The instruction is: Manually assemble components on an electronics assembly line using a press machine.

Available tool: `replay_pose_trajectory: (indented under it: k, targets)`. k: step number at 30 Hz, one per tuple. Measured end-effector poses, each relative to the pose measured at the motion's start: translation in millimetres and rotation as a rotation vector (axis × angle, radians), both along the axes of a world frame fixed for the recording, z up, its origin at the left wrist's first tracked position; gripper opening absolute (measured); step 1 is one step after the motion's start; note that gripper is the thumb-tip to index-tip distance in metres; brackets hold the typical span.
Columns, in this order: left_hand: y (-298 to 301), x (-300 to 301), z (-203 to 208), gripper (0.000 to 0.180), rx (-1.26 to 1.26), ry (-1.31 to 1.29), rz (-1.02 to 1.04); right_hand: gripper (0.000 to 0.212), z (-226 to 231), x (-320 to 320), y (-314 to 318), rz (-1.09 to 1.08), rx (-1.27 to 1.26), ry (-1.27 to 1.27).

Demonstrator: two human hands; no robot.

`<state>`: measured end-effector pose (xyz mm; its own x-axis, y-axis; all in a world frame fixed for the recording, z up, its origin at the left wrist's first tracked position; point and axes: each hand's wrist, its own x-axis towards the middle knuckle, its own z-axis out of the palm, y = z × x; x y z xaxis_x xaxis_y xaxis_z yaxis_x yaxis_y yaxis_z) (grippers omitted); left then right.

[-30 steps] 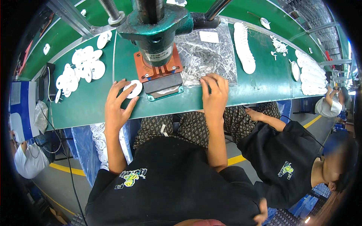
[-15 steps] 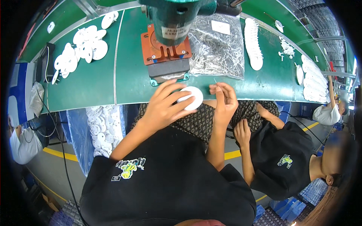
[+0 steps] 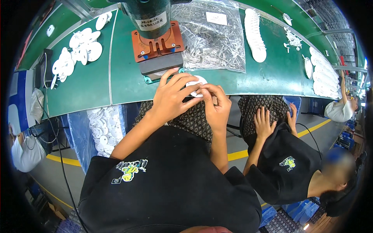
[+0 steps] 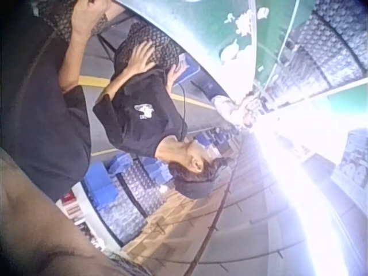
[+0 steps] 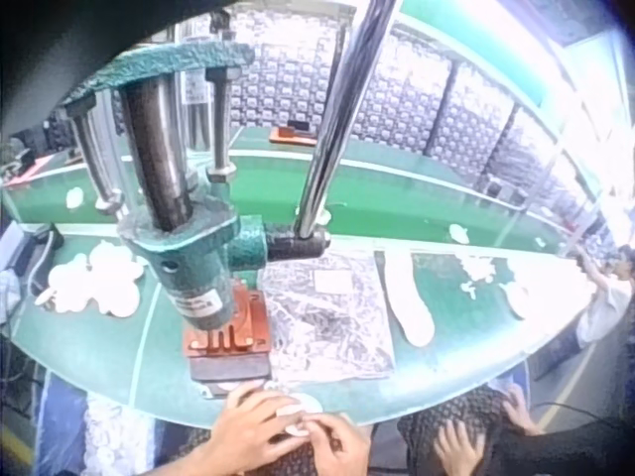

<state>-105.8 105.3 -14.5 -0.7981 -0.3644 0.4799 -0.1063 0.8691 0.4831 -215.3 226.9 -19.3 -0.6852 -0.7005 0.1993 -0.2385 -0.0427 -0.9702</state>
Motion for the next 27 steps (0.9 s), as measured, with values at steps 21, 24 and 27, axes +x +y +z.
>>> replay_pose_trajectory:
  k: [21,24,27]
  targets:
    - [-11.2,25.9,36.3,0.04,0.011,0.224,-0.015,0.022,3.9,-17.3,-2.5,-0.189,0.028,0.111]
    - [-31.1,40.6,48.2,0.039,-0.129,0.346,0.123,0.015,-7.3,-19.5,-9.0,-0.263,0.11,0.143]
    - [-51.7,36.0,52.2,0.038,-0.24,0.289,0.258,0.008,-12.0,-18.1,-15.2,-0.308,0.12,0.247]
